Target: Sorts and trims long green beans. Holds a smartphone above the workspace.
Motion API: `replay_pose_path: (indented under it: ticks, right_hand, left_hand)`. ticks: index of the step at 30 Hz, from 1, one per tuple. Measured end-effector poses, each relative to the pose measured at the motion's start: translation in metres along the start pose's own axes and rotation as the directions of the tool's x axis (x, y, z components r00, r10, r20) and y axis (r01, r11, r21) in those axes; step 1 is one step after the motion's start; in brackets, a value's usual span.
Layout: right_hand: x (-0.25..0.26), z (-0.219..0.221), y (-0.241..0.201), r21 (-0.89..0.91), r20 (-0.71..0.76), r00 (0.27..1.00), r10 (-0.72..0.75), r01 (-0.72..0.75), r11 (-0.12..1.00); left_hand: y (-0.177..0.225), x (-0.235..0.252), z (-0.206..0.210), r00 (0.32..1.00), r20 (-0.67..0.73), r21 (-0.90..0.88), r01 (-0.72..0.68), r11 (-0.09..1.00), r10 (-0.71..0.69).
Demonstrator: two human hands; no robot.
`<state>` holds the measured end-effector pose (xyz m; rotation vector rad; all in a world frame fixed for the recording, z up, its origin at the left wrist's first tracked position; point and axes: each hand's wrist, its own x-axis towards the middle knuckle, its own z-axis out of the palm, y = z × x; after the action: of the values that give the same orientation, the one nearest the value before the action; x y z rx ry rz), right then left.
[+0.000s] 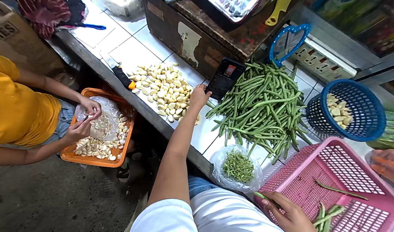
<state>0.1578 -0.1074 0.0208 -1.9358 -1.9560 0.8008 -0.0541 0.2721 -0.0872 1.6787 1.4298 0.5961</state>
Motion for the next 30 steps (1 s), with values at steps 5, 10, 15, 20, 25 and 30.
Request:
replay_pose_path:
  ticks: [5, 10, 15, 20, 25, 30]
  right_hand:
    - [0.0, 0.0, 0.002, -0.001, 0.007, 1.0, 0.004, -0.004, 1.0]
    - [0.0, 0.001, 0.003, -0.008, 0.008, 1.0, -0.009, 0.009, 1.0]
    - [-0.002, 0.001, 0.003, -0.002, 0.012, 1.0, 0.008, -0.008, 1.0]
    - [-0.003, 0.002, 0.004, -0.019, 0.004, 1.0, -0.009, 0.009, 1.0]
    - [-0.006, 0.002, 0.008, -0.025, -0.009, 1.0, -0.021, 0.021, 0.999]
    - [-0.012, 0.003, 0.013, -0.045, -0.008, 1.0, -0.007, 0.007, 0.999]
  left_hand:
    - [-0.001, -0.001, -0.005, 0.999, 0.045, 0.002, -0.021, 1.0, 0.021]
    - [0.0, 0.001, -0.005, 0.999, 0.045, 0.004, -0.006, 1.0, 0.006]
    - [-0.001, 0.001, -0.004, 0.999, 0.04, -0.013, 0.006, 1.0, -0.006]
    - [-0.001, 0.0, -0.004, 0.999, 0.035, -0.01, 0.006, 1.0, -0.006]
    - [0.0, -0.001, -0.004, 1.0, 0.029, -0.012, 0.002, 1.0, -0.002]
    - [-0.003, 0.0, -0.002, 0.999, 0.034, -0.02, -0.007, 1.0, 0.008]
